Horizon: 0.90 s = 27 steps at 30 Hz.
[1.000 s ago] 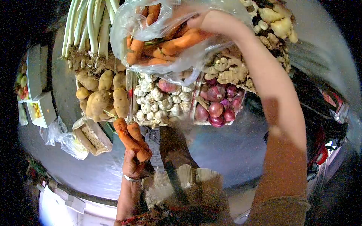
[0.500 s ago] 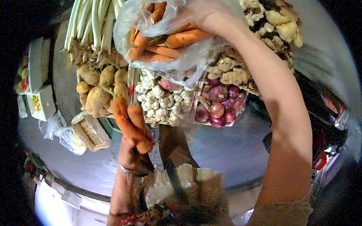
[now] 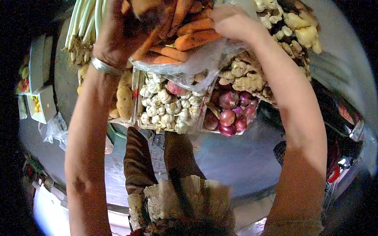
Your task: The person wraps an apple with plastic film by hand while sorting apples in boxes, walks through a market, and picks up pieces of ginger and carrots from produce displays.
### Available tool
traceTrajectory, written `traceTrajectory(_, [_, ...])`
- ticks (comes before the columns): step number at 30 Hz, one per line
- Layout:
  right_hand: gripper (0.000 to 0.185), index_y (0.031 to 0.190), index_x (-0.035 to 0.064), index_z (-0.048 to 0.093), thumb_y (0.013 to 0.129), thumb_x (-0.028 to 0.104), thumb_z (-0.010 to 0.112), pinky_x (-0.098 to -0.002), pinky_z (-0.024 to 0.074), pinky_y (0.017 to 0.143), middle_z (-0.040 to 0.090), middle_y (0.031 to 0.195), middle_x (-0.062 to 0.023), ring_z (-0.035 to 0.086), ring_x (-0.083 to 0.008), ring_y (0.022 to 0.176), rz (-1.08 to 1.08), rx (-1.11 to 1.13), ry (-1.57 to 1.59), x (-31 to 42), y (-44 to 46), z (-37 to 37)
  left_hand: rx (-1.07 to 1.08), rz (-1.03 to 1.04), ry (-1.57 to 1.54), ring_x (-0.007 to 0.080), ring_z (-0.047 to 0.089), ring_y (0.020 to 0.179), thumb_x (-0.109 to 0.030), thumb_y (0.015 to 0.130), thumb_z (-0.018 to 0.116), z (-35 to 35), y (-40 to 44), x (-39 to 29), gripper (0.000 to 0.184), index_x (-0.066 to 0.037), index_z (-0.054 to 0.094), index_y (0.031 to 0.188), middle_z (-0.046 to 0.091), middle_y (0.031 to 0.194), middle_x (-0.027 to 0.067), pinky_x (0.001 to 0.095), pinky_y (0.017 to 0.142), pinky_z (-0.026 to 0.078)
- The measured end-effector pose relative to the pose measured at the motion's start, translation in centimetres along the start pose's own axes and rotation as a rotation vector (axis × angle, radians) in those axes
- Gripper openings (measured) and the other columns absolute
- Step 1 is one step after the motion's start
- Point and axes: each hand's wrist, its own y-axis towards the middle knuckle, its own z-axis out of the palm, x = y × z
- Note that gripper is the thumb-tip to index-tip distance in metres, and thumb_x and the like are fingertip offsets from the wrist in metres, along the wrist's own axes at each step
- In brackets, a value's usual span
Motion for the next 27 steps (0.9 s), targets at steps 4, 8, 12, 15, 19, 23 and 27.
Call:
traceTrajectory(4, [0.034,0.111,0.0017,0.06,0.085,0.023,0.056,-0.0375,0.0479,0.08,0.066,0.099,-0.0171,0.061,-0.0333,0.093,0.111,-0.005,0.53,-1.9,0.7,-0.7,0.281,0.178,-0.033,0.0311,0.056,0.113,-0.044,0.082,0.069,1.0,0.4,-3.0,0.078,-0.004,0.033,0.139,0.05,0.124,0.0186,0.0365,0.09,0.053])
traceTrajectory(8, [0.03,0.109,-0.0037,0.057,0.088,0.017,0.05,-0.043,0.044,0.073,0.061,0.084,-0.0166,0.057,-0.0301,0.079,0.278,-0.139,0.667,-2.3,1.6,-0.2,0.443,0.164,-0.09,0.0333,0.054,0.116,-0.043,0.084,0.068,-0.6,0.7,-4.3,0.077,-0.004,0.031,0.14,0.047,0.128,0.0183,0.0373,0.095,0.05])
traceTrajectory(12, [0.027,0.103,-0.0022,0.061,0.091,0.017,0.047,-0.0393,0.0464,0.072,0.062,0.079,-0.0152,0.057,-0.0308,0.071,0.453,0.026,0.475,-0.4,4.0,-2.6,0.137,0.207,0.087,0.0322,0.052,0.117,-0.043,0.084,0.068,2.2,-1.7,-3.3,0.079,-0.003,0.03,0.139,0.045,0.129,0.0173,0.042,0.1,0.046])
traceTrajectory(15, [0.024,0.095,-0.0002,0.064,0.089,0.016,0.049,-0.0396,0.0473,0.074,0.064,0.084,-0.0156,0.059,-0.0321,0.075,0.134,-0.031,-0.167,-3.0,7.5,2.6,0.29,0.107,-0.086,0.0323,0.05,0.12,-0.043,0.083,0.069,-0.4,-1.9,-3.8,0.08,-0.003,0.029,0.14,0.045,0.129,0.0166,0.0445,0.101,0.044])
traceTrajectory(19, [0.021,0.084,0.0028,0.068,0.086,0.015,0.051,-0.0402,0.0487,0.077,0.067,0.091,-0.0162,0.061,-0.034,0.08,-0.382,-0.117,-1.116,-5.1,11.6,8.7,-0.223,0.099,0.219,0.0307,0.052,0.121,-0.052,0.084,0.06,-4.1,-4.3,-2.7,0.077,-0.005,0.036,0.139,0.044,0.14,0.0165,0.0392,0.092,0.048])
traceTrajectory(23, [0.019,0.083,0.0056,0.069,0.082,0.01,0.05,-0.0401,0.0487,0.071,0.066,0.083,-0.0137,0.06,-0.034,0.072,0.049,-0.159,0.04,-4.7,12.6,8.7,-0.16,-0.008,0.228,0.0336,0.053,0.118,-0.055,0.083,0.06,-4.4,-9.6,-1.1,0.084,-0.006,0.03,0.144,0.04,0.142,0.0175,0.0367,0.087,0.049])
traceTrajectory(27, [0.022,0.08,0.0086,0.069,0.081,0.008,0.047,-0.0386,0.047,0.065,0.065,0.078,-0.0129,0.059,-0.0309,0.067,-0.36,0.011,-0.908,-6.0,12.7,9.6,-0.242,-0.148,0.083,0.0351,0.056,0.115,-0.053,0.077,0.068,-6.2,-14.9,1.5,0.093,-0.004,0.027,0.144,0.042,0.14,0.0217,0.0391,0.088,0.049])
